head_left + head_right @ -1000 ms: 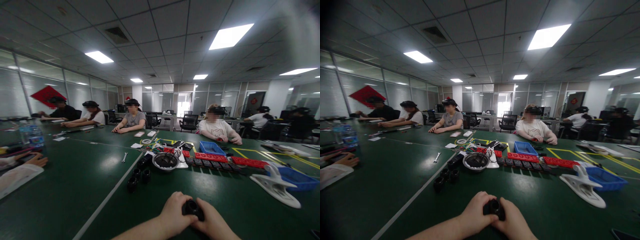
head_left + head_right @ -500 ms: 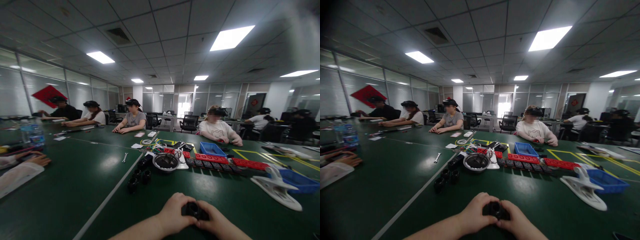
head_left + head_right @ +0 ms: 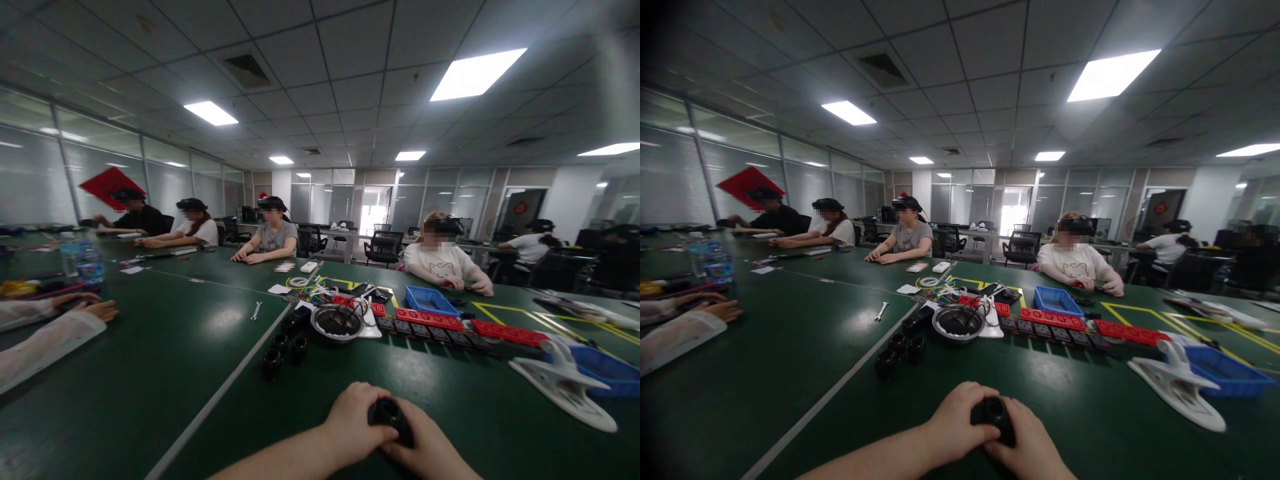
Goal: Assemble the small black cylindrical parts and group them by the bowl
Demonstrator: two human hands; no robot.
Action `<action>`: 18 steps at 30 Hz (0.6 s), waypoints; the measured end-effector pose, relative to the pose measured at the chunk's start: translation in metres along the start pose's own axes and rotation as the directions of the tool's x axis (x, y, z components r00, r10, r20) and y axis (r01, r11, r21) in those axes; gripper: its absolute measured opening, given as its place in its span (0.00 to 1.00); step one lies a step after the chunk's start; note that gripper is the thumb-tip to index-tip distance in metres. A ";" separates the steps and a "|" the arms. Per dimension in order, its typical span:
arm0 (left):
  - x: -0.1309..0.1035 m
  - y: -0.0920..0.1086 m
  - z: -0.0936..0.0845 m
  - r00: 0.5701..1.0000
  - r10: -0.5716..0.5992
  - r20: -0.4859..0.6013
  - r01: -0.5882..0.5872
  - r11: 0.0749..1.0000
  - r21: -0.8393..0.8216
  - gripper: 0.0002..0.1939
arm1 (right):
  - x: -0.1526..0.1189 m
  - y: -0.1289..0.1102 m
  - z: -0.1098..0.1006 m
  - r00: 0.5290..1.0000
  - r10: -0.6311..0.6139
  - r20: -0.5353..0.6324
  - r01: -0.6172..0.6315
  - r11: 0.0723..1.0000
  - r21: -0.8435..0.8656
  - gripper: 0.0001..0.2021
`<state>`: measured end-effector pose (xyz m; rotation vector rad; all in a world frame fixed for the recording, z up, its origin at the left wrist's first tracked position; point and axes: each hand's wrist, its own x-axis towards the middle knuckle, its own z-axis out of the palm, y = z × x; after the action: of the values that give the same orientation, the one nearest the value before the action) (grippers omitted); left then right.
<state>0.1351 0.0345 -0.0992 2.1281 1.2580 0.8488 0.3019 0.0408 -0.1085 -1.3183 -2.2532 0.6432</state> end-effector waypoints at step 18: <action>0.004 0.001 -0.001 0.998 -0.010 0.064 0.010 1.000 0.005 0.28 | 0.000 0.004 -0.008 0.992 0.077 0.097 -0.089 0.989 0.122 0.19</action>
<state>0.1364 0.0376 -0.0975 2.1335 1.2378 0.7688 0.3090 0.0437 -0.1049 -1.3511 -2.1986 0.8780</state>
